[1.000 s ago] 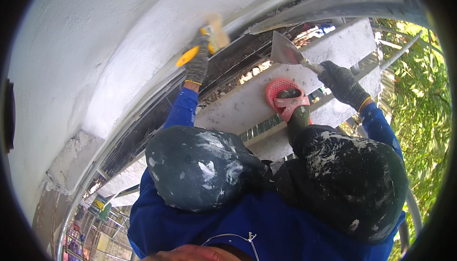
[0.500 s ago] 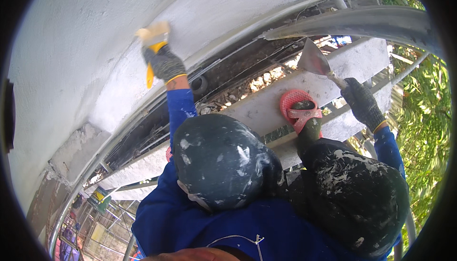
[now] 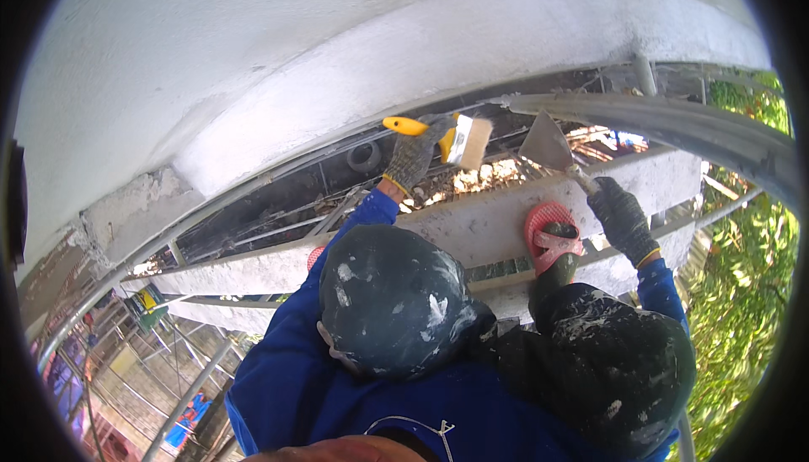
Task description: The person applies plaster to a curved ceiling using a trowel and brush while standing on scaffolding. They smooth the surface, then use a roller to apply a liquid coating to the same area.
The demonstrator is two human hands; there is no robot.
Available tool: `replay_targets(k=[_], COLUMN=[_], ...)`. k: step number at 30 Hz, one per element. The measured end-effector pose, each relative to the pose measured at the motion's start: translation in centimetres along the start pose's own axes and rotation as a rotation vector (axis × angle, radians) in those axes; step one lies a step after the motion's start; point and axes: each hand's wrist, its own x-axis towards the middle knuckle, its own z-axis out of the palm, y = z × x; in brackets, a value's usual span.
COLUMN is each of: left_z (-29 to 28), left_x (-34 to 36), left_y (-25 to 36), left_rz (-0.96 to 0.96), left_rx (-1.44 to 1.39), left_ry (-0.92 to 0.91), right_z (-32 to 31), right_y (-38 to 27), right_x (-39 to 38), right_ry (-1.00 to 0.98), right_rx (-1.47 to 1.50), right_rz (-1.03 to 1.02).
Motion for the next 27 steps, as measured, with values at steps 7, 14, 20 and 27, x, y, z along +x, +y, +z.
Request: replay_targets(k=[7,14,20,27], left_z=[-10.6,-13.3,-17.2,-22.5], left_x=[-10.4,-20.7,-26.6,-34.0], left_y=[-1.9,7.5,7.5,3.6], left_rz=[0.136,0.105,0.092,0.117], left_rx=[-0.026,0.643,0.633,0.341], left_ry=[0.272,0.413,0.532,0.85], right_z=[6.8,6.5,3.2,5.9], right_y=[-5.3,-17.2,-32.5,-52.0], right_x=[4.1,12.0,19.1,16.2], right_ry=[0.022,-0.17,-0.216,-0.181], right_rx=[-0.054,-0.242,-0.63,-0.247], right_rz=[-0.615,-0.564,-1.258,-1.218])
